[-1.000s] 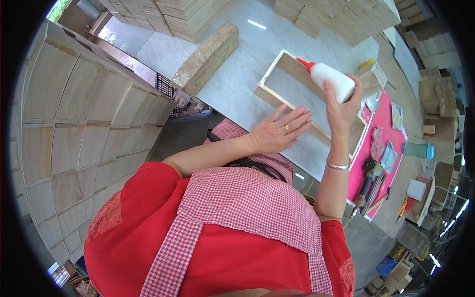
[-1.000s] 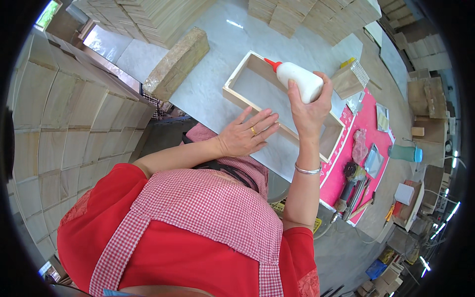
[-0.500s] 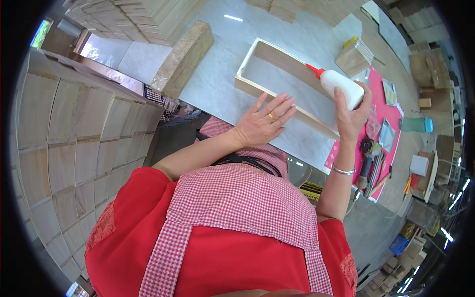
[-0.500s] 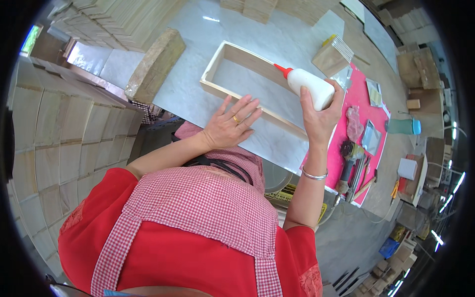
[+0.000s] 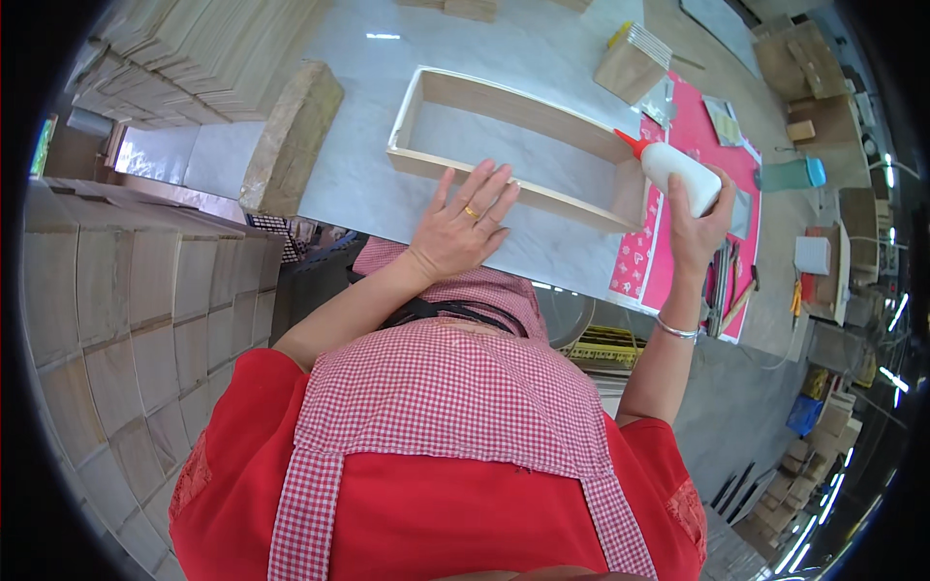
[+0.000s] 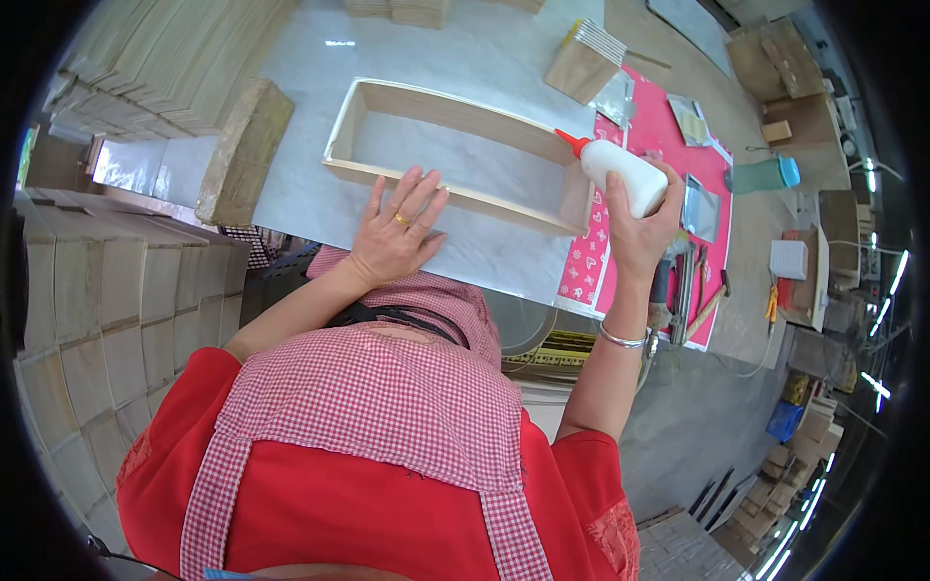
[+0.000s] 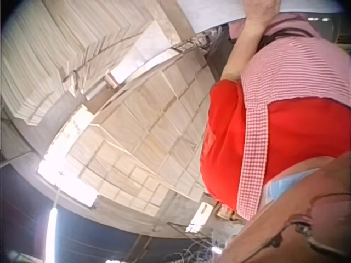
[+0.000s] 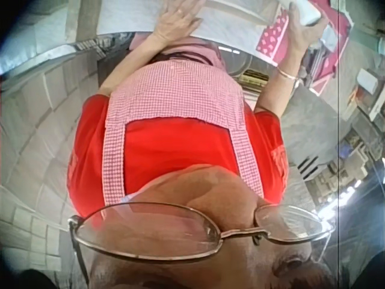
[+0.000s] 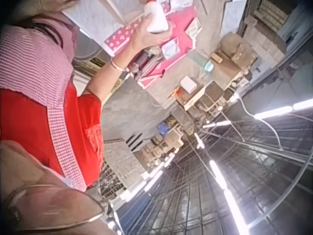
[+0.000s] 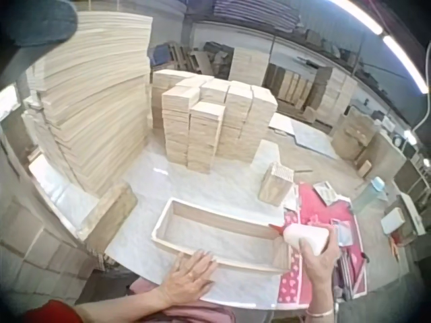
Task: Assembling the components of a small wooden box using wood glue and a pneumatic nail gun.
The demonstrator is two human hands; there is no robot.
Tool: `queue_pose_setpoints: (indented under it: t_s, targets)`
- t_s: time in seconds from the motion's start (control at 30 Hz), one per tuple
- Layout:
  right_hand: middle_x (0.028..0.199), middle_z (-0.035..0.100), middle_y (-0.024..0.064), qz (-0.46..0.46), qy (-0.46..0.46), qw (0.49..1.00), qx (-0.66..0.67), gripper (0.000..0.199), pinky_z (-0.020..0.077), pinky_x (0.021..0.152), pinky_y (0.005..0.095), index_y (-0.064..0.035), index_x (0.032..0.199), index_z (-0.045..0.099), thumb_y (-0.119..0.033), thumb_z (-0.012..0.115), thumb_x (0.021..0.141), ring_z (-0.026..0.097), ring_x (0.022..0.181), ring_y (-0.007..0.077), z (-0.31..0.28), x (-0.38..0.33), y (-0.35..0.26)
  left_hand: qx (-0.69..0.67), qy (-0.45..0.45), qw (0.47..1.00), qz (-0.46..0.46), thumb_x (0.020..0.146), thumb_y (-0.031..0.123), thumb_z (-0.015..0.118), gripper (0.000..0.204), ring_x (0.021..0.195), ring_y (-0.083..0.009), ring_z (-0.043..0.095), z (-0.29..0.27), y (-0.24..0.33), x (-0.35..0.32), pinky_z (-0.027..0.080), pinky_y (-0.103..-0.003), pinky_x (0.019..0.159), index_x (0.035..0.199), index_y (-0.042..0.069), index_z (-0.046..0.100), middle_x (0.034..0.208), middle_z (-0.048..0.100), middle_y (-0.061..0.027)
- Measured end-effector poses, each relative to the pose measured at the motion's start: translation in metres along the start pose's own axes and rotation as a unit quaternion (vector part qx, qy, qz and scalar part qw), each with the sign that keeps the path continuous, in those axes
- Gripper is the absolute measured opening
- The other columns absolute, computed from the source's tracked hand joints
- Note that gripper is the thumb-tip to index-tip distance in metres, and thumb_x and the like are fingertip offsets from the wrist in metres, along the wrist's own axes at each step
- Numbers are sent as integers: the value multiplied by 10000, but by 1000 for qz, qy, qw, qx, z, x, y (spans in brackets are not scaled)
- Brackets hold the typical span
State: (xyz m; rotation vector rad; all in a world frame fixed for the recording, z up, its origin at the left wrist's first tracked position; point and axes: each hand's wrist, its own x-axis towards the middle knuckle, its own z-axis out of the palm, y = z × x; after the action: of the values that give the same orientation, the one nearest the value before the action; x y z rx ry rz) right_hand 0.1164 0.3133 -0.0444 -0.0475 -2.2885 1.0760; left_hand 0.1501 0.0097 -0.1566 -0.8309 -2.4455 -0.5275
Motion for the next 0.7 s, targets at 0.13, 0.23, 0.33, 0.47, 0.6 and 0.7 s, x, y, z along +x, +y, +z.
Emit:
queue_pose_setpoints:
  t_s: [0.13,0.23,0.33,0.47,0.6,0.7]
  targets:
    - [1083,609,109,7,10,1000,-21,469,514,839,331,-21,1195,548,-180,796,830,605,978,193,-15,-2,6,-2,-3,1000,3,818,319,705,728,1467,-278,307,1,0,0,134,-537,1197,1459,99,438,1559,367,-94]
    - [1081,619,118,21,21,999,-35,490,521,820,327,-13,1189,548,-176,814,811,614,970,194,-23,-2,10,-4,-6,1000,4,812,316,717,739,1466,-293,307,1,-1,0,121,-537,1201,1459,94,436,1554,374,-106]
    - [1078,619,119,40,32,997,-49,487,521,806,328,-16,1190,548,-177,812,813,615,961,191,-30,-3,12,-4,-10,1000,4,819,318,714,735,1466,-298,305,1,-1,0,120,-537,1200,1460,92,434,1554,373,-109]
    - [1074,619,122,36,43,997,-55,485,521,794,326,-16,1191,548,-172,810,815,613,960,191,-36,-5,16,-3,-12,1000,3,829,321,707,728,1467,-303,303,1,-1,0,123,-537,1198,1462,92,430,1554,372,-111]
    - [1072,617,120,38,44,997,-52,487,522,786,327,-15,1197,546,-166,809,816,613,952,189,-42,-9,16,1,-10,1000,4,834,323,704,727,1466,-303,305,2,0,0,130,-538,1194,1466,94,427,1552,375,-110]
    - [1075,613,115,47,35,997,-55,485,519,790,325,-15,1198,544,-161,807,817,609,955,188,-49,-16,15,7,-20,1000,-1,834,326,705,733,1464,-302,308,2,0,0,136,-536,1191,1470,98,423,1551,376,-109]
